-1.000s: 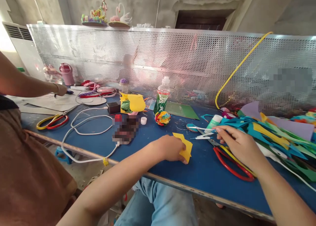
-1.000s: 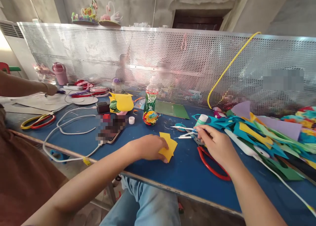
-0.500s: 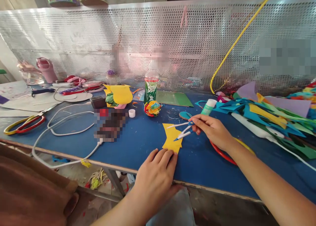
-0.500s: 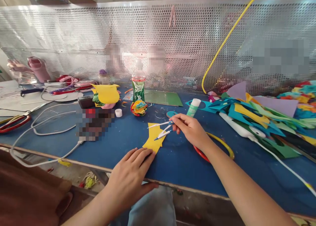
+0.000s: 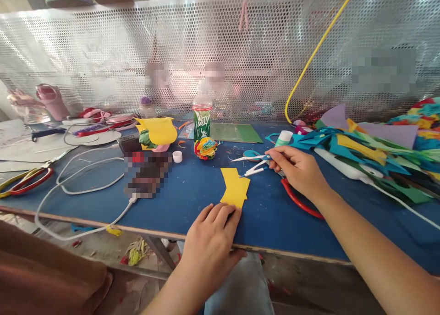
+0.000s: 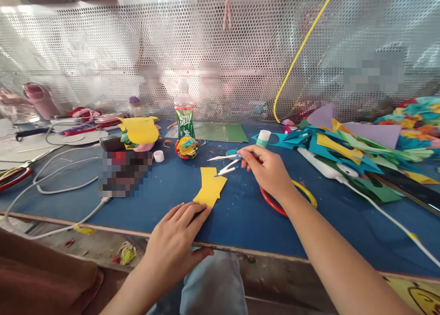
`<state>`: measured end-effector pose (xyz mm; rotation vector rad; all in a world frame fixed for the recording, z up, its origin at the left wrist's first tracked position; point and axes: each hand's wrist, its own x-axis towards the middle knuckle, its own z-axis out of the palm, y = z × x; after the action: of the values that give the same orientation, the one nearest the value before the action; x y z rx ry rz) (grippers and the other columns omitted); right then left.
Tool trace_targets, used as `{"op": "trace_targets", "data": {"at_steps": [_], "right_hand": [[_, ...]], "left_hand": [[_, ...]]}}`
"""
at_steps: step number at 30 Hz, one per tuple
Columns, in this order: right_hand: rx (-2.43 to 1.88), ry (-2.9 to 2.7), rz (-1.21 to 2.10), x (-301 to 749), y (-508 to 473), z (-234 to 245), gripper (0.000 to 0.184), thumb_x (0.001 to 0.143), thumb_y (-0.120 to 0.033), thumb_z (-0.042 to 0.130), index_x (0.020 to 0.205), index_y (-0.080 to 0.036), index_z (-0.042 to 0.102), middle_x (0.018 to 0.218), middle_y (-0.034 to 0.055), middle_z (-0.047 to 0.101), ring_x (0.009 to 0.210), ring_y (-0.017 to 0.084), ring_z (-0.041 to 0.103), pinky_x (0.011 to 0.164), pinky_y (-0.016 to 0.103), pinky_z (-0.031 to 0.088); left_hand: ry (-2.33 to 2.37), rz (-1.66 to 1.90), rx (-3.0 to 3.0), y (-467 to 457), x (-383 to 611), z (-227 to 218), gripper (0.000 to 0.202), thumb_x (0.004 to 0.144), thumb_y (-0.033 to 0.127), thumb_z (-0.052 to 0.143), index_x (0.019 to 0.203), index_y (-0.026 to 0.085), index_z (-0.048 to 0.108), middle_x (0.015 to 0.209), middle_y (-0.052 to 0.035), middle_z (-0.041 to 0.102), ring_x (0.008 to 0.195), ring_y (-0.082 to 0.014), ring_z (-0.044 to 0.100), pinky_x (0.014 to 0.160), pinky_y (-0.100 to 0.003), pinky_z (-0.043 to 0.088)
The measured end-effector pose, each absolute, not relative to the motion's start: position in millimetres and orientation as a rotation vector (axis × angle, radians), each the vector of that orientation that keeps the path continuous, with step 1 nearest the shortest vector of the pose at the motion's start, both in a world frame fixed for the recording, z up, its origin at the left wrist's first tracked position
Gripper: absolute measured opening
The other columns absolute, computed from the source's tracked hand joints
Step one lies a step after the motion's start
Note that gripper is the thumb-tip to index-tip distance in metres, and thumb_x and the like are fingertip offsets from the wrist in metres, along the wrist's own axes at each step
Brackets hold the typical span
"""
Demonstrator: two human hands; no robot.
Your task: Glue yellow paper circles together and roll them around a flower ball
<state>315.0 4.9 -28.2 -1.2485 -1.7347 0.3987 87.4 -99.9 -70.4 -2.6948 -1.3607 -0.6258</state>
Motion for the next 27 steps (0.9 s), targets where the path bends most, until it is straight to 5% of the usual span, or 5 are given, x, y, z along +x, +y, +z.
{"op": "trace_targets", "data": {"at_steps": [11,27], "right_hand": [[-1.138,-1.919,0.750,300.8,-0.9,-28.1,0.027,0.084,-0.044,0.049,0.085,-0.020,0.061,0.063,-0.0004,0.059,0.054,0.010,0.051,0.052,0.023,0.042],[-1.256,-1.924,0.631,319.9,15.0,-34.0,0.034,0.082,-0.050,0.048,0.083,-0.018,0.062,0.063,0.0013,0.058,0.056,0.012,0.051,0.053,0.025,0.042]], "left_hand": [[-1.369,-0.679,-2.680,-99.3,86.6,-71.7,0.065,0.064,0.039,0.073,0.121,0.018,0.048,0.120,-0.0046,0.055,0.108,-0.0240,0.052,0.098,-0.039,0.040],[-1.435,-0.670,-2.649,-100.5,88.1,-69.3,0.063,0.064,0.040,0.073,0.119,0.019,0.050,0.123,-0.0039,0.054,0.111,-0.0242,0.050,0.097,-0.039,0.041]]}}
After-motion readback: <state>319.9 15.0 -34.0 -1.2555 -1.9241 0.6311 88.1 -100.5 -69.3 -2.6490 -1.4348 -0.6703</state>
